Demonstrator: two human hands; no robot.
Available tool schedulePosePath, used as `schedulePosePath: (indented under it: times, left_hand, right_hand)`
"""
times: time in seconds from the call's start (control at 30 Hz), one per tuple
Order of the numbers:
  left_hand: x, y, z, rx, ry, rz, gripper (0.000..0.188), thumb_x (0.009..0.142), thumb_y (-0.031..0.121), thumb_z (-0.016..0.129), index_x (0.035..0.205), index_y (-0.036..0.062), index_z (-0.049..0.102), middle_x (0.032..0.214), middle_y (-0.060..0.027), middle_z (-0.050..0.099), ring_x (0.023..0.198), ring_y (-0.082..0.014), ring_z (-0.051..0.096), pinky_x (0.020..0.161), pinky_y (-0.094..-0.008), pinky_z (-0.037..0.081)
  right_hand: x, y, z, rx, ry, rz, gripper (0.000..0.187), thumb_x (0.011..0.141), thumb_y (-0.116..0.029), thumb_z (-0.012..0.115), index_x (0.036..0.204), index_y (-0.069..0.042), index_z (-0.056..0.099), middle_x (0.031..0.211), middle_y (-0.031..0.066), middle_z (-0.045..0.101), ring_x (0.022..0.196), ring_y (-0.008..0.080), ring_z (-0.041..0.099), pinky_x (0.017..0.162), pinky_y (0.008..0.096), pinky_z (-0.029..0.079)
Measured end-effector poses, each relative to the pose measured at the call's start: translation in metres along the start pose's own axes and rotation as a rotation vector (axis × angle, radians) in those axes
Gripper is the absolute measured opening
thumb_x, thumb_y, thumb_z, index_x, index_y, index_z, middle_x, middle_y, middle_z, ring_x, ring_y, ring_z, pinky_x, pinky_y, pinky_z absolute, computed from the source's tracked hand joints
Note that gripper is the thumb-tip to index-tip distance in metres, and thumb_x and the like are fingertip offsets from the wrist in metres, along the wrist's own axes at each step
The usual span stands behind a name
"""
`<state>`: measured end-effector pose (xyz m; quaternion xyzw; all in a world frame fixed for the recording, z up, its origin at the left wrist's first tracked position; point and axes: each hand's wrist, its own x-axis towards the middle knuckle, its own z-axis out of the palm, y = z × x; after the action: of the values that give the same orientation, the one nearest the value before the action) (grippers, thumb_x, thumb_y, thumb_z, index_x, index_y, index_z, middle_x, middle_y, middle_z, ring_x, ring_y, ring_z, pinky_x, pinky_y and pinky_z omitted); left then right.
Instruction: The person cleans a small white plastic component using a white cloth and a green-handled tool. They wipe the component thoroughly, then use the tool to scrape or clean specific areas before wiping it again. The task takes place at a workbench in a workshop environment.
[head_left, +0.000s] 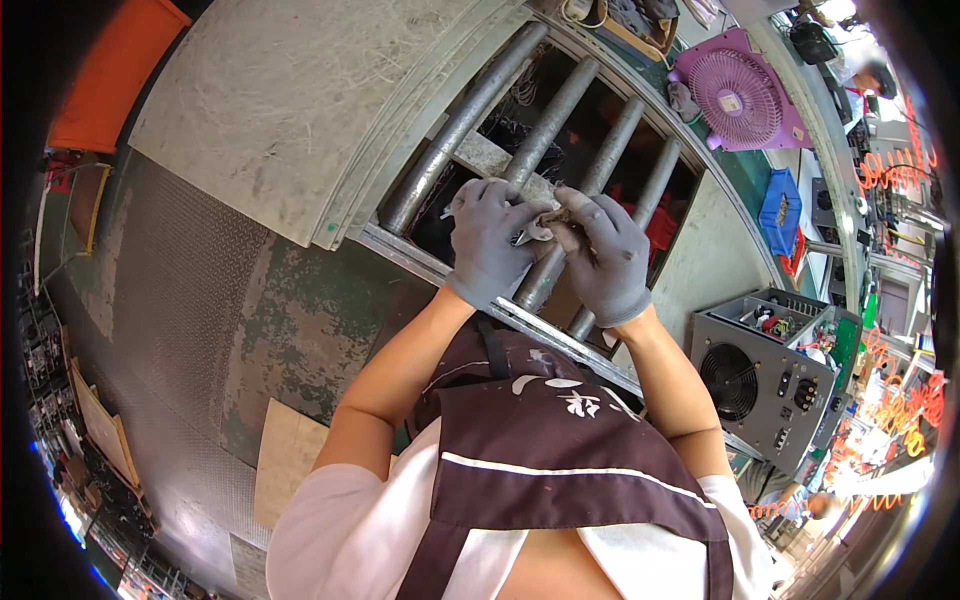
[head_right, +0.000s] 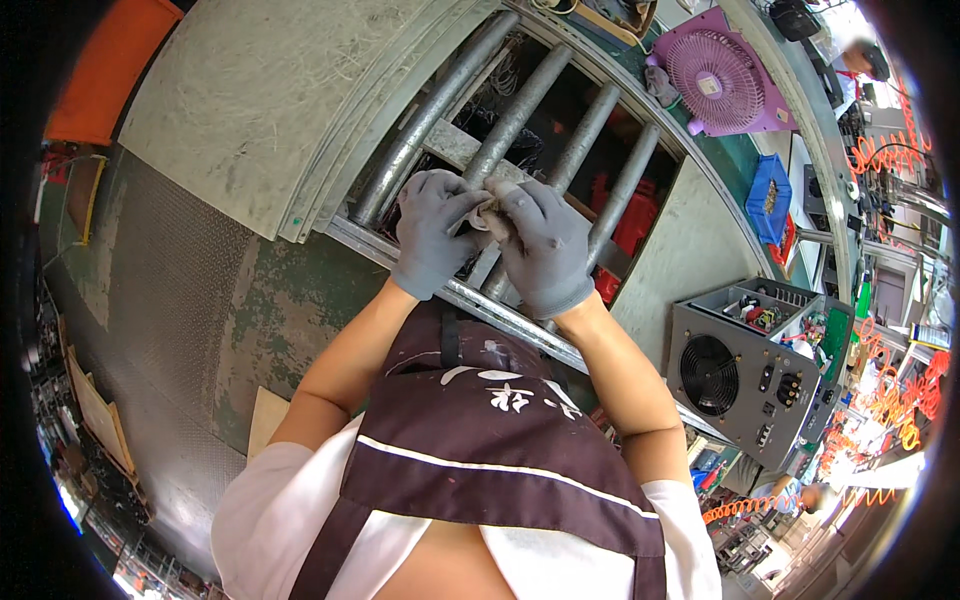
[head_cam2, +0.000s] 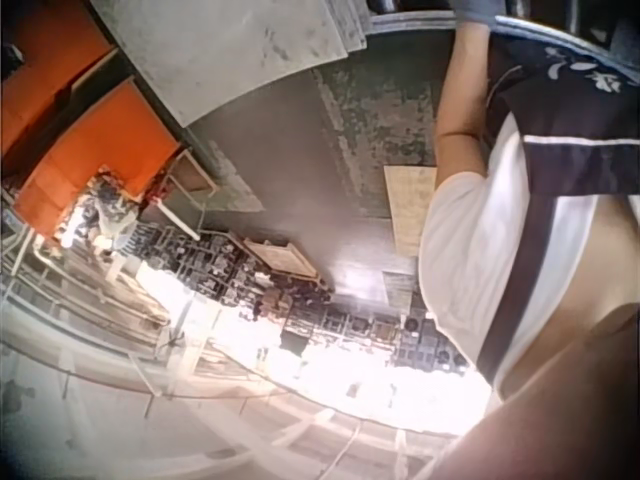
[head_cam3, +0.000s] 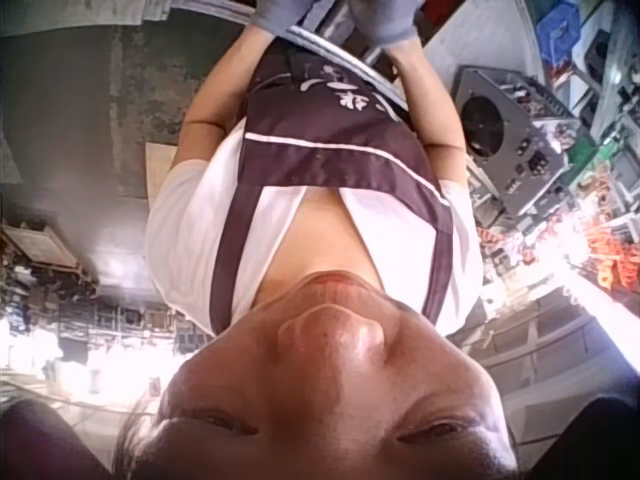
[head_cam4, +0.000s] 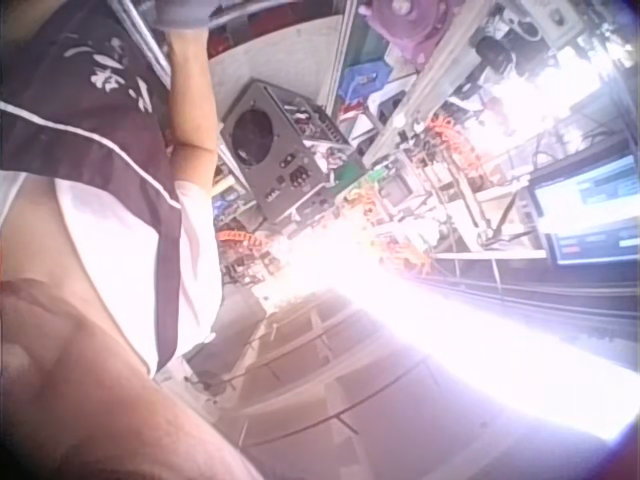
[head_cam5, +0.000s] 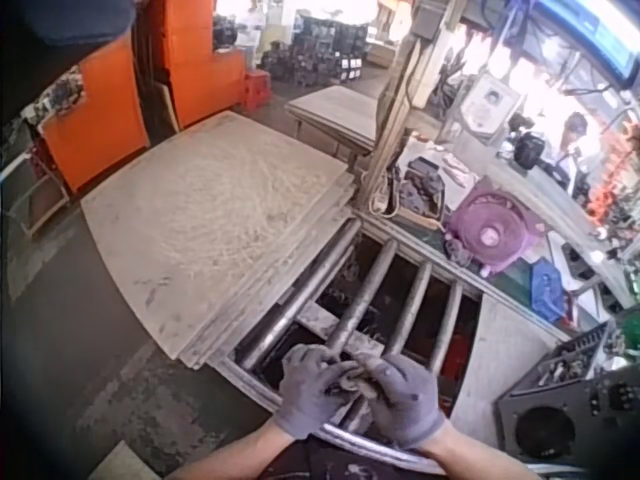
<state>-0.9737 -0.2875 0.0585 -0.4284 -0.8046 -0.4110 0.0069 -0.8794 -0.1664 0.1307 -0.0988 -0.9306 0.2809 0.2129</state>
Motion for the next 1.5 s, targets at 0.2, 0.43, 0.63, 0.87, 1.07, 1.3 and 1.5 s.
schedulePosePath:
  times: [0.2,0.43,0.63,0.87,1.07,1.3,1.5]
  left_hand:
    - [0.003,0.0,0.004,-0.005,-0.005,0.001,0.044,0.055,0.029,0.082,0.097,0.022,0.07,0.097,-0.0018,0.055,0.101,-0.0266,0.049,0.086,-0.0409,0.038]
    - [-0.004,-0.004,0.01,-0.042,0.02,-0.025,0.041,0.056,0.032,0.082,0.094,0.0216,0.071,0.093,-0.0012,0.057,0.099,-0.025,0.051,0.086,-0.0403,0.039]
    - [-0.005,0.002,0.006,-0.057,0.006,-0.011,0.039,0.058,0.032,0.081,0.094,0.0205,0.071,0.093,-0.0017,0.057,0.099,-0.0252,0.05,0.087,-0.0401,0.038]
    - [-0.011,-0.005,0.007,-0.132,0.034,0.005,0.04,0.058,0.035,0.08,0.094,0.021,0.071,0.095,-0.0019,0.055,0.1,-0.027,0.05,0.087,-0.043,0.036]
    - [-0.012,-0.004,0.004,-0.107,0.025,-0.002,0.042,0.056,0.033,0.081,0.095,0.0209,0.071,0.096,-0.0017,0.056,0.101,-0.0275,0.049,0.087,-0.0432,0.037]
    - [-0.013,-0.005,0.001,-0.153,0.013,0.007,0.044,0.059,0.026,0.081,0.099,0.0125,0.068,0.101,-0.0046,0.056,0.103,-0.0275,0.05,0.09,-0.0408,0.039]
    - [-0.015,-0.011,0.006,-0.243,0.036,0.002,0.046,0.055,0.028,0.081,0.098,0.0147,0.069,0.101,-0.0023,0.057,0.104,-0.0278,0.05,0.091,-0.0411,0.038]
  right_hand:
    - [0.004,-0.004,-0.013,0.001,0.006,0.033,0.033,0.075,-0.008,0.07,0.107,-0.005,0.062,0.081,0.0123,0.06,0.072,0.0303,0.06,0.062,0.0376,0.048]
    - [0.008,-0.011,-0.027,0.015,0.026,0.013,0.034,0.075,-0.006,0.069,0.108,-0.004,0.062,0.08,0.0127,0.059,0.071,0.0301,0.059,0.061,0.0374,0.048]
    - [0.002,-0.007,-0.023,-0.004,0.018,-0.049,0.035,0.074,-0.006,0.069,0.108,-0.004,0.061,0.081,0.0125,0.06,0.071,0.0301,0.059,0.06,0.0376,0.047]
    - [0.0,-0.007,-0.02,-0.016,-0.031,-0.081,0.035,0.075,-0.003,0.069,0.109,-0.004,0.062,0.084,0.0126,0.062,0.072,0.0275,0.062,0.061,0.0335,0.05]
    - [-0.001,-0.004,-0.01,0.015,-0.055,-0.036,0.031,0.075,-0.008,0.067,0.106,-0.006,0.061,0.083,0.0124,0.06,0.076,0.0323,0.061,0.063,0.0395,0.049]
    - [-0.001,0.0,-0.004,0.123,-0.066,0.085,0.028,0.077,-0.011,0.068,0.104,-0.006,0.064,0.084,0.0117,0.061,0.074,0.0296,0.063,0.063,0.0357,0.05]
    - [-0.003,0.004,0.001,0.175,-0.058,0.1,0.024,0.078,-0.011,0.068,0.101,-0.005,0.065,0.084,0.0115,0.063,0.074,0.0283,0.064,0.064,0.0348,0.05]
